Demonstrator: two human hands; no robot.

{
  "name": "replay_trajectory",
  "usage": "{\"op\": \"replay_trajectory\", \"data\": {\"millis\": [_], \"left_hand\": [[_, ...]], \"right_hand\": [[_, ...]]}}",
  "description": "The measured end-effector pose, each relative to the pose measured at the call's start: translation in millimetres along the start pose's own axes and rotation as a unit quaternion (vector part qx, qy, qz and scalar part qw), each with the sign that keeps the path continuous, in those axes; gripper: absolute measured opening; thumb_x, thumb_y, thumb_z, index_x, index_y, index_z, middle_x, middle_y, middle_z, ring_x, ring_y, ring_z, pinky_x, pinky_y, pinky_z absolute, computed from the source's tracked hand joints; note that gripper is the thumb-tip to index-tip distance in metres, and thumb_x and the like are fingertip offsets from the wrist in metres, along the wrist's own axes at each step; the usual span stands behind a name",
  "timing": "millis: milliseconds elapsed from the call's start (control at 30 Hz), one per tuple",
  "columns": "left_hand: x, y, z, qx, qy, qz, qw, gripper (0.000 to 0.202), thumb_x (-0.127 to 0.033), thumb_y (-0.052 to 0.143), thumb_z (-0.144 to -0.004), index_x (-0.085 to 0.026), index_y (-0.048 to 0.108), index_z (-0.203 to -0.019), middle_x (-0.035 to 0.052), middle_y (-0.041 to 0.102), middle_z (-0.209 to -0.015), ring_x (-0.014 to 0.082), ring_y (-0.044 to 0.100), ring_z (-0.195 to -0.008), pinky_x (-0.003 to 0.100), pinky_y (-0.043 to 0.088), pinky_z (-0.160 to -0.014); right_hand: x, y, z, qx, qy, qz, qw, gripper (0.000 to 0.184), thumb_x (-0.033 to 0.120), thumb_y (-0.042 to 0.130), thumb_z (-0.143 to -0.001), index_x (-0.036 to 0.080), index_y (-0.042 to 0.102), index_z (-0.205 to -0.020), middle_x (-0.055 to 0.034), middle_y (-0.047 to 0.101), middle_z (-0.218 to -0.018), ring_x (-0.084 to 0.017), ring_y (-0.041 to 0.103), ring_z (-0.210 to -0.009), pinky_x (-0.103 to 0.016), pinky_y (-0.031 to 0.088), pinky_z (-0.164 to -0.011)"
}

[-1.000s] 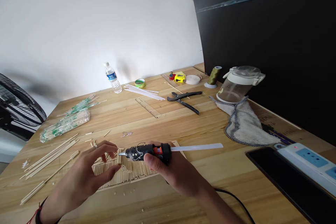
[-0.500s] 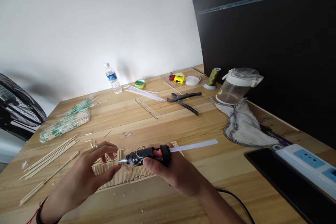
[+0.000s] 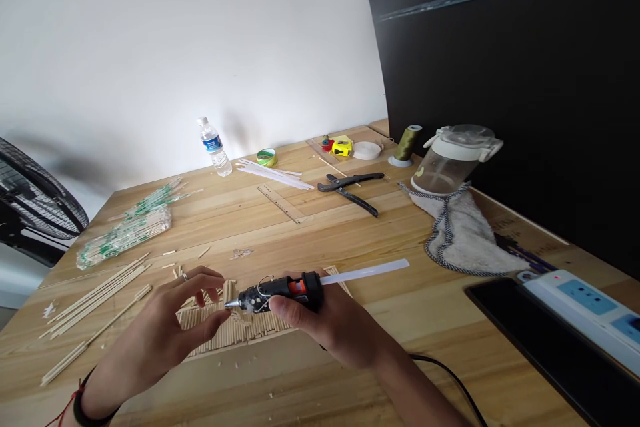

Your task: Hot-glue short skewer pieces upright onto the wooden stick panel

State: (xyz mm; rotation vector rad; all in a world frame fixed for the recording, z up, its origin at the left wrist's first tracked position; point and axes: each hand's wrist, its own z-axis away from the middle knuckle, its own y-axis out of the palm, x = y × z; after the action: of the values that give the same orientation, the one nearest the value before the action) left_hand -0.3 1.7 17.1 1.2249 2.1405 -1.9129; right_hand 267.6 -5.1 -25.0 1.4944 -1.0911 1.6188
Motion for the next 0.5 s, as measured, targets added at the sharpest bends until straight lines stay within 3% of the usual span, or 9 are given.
{"op": "replay_trajectory", "data": {"millis": [500], "left_hand": [[2.5,0.7,0.4,0.008,0.006,0.0,1.0,0.011,-0.028,0.073,-0.093,-0.025,0.068,-0.103,-0.0002,0.074,-0.09,0.0163,0.071,-0.077,0.029,0.057,-0.072]], "right_hand": [[-0.6,2.9,-1.6,-0.003,0.005,-0.014,1.0,0.049,0.067,0.055,-0.096,0.023,0.048,-0.074,0.0034,0.044,-0.07,-0.015,0.041,-0.068,-0.03,0.035,-0.066]]}}
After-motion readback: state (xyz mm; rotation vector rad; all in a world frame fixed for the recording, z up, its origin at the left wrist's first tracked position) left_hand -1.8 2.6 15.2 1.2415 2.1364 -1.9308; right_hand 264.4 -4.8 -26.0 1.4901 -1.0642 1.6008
